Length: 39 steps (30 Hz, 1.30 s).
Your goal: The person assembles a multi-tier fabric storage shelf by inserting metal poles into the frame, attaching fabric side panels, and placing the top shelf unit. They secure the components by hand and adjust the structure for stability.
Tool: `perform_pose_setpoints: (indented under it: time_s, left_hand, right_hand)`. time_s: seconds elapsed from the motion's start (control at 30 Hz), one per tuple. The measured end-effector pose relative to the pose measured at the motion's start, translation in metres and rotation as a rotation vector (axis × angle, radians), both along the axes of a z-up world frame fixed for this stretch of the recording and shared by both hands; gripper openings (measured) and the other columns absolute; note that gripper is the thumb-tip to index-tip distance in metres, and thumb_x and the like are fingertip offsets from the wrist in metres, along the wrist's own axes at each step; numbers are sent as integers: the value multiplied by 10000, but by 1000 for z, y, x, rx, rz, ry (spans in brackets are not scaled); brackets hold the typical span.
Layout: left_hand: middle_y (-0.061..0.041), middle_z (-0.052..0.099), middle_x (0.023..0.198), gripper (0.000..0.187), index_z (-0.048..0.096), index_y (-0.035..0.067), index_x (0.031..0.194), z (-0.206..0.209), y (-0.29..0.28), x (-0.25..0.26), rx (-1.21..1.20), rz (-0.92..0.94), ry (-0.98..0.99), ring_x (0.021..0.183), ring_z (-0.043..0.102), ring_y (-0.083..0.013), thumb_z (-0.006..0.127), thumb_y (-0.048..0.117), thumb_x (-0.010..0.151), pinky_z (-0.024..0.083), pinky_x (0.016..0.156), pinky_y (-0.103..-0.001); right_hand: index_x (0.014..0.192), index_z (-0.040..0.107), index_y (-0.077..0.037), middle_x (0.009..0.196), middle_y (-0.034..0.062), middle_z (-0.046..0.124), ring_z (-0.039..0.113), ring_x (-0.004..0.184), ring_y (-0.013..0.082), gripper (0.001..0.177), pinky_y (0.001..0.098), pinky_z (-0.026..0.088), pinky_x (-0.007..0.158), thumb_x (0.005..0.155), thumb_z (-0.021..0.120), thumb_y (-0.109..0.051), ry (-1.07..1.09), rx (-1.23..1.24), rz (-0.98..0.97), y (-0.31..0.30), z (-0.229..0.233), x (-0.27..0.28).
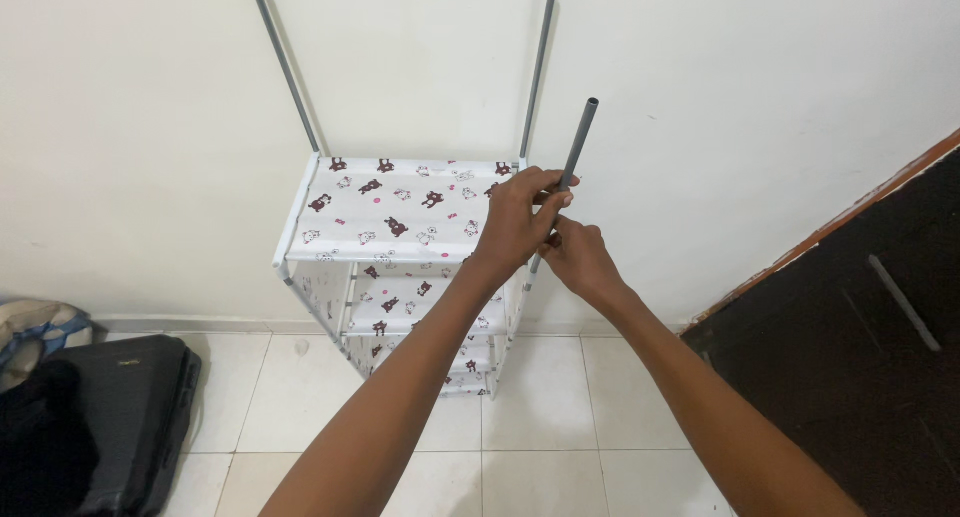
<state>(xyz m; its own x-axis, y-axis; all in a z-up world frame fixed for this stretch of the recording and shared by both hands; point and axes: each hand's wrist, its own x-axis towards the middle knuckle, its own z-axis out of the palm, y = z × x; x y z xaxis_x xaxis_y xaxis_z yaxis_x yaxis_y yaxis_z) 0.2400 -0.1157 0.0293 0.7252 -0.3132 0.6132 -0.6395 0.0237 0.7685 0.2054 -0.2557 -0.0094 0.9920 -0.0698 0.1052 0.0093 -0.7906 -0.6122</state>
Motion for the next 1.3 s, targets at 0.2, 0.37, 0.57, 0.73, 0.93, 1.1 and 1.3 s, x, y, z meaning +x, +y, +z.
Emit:
perform_pose_setpoints:
  time_s: [0.2, 0.37, 0.57, 0.73, 0.93, 1.1, 1.3]
  left_hand:
    - [-96, 728, 947, 161, 736, 38, 1110, -12, 2, 1, -24, 2, -1, 829, 745, -181, 695, 68, 958, 624, 793, -313]
    - [-115, 725, 1002, 187, 731, 28, 1119, -22, -2, 1, -40, 26, 14, 866, 738, -209, 695, 64, 939, 622, 804, -322]
    - [-155, 665, 1195, 425, 608, -10, 1318, -19, 12, -22, -109, 88, 36, 1103, 672, -245, 714, 86, 918, 571, 908, -360]
    - [-98, 652, 1205, 371, 621, 36, 1232, 8, 16, -65, -236, 261, 292, 1063, 649, -192, 748, 133, 897, 564, 840, -354]
    - [-76, 743, 1096, 282, 752, 30, 1085, 52, 2, -129, -389, 50, 392, 1043, 669, -191, 636, 274, 1005, 513, 902, -338]
    - [-55, 756, 1192, 481, 743, 74, 1158, 63, -1, -176, -384, -176, 671, 1093, 679, -168, 439, 430, 1045, 506, 937, -353]
    - [-85, 652, 1382, 455, 596, 60, 1386, 25, -16, -242, -267, -431, 658, 1198, 655, -218, 584, 263, 979, 450, 1101, -403]
  right_hand:
    - [1080, 650, 40, 929, 199, 771, 770, 857, 322, 215, 417, 594, 774, 909, 658, -91, -68, 41, -9, 4, -10, -4]
    - [1119, 655, 26, 923, 186, 771, 772, 841, 308, 241, 394, 603, 754, 913, 670, -99, -54, 51, -35, 5, -16, -5]
    - [1241, 617, 17, 1175, 196, 706, 733, 1029, 228, 390, 353, 601, 838, 902, 709, -151, -95, 360, -23, 3, -11, -18]
    - [1348, 557, -19, 1282, 175, 683, 681, 1129, 233, 494, 374, 565, 907, 931, 703, -239, -221, 707, -245, -6, 38, -68]
    - [1348, 542, -22, 1171, 160, 729, 725, 1094, 242, 382, 379, 564, 948, 1012, 564, -201, -384, 798, -450, -10, 106, -175]
    - [1412, 479, -46, 1310, 192, 635, 645, 1203, 285, 366, 447, 529, 1033, 1068, 468, -170, -560, 957, -567, -12, 116, -253]
    - [1487, 385, -146, 1486, 162, 479, 555, 1333, 287, 448, 486, 478, 1060, 1041, 428, -159, -729, 1175, -849, -8, 74, -356]
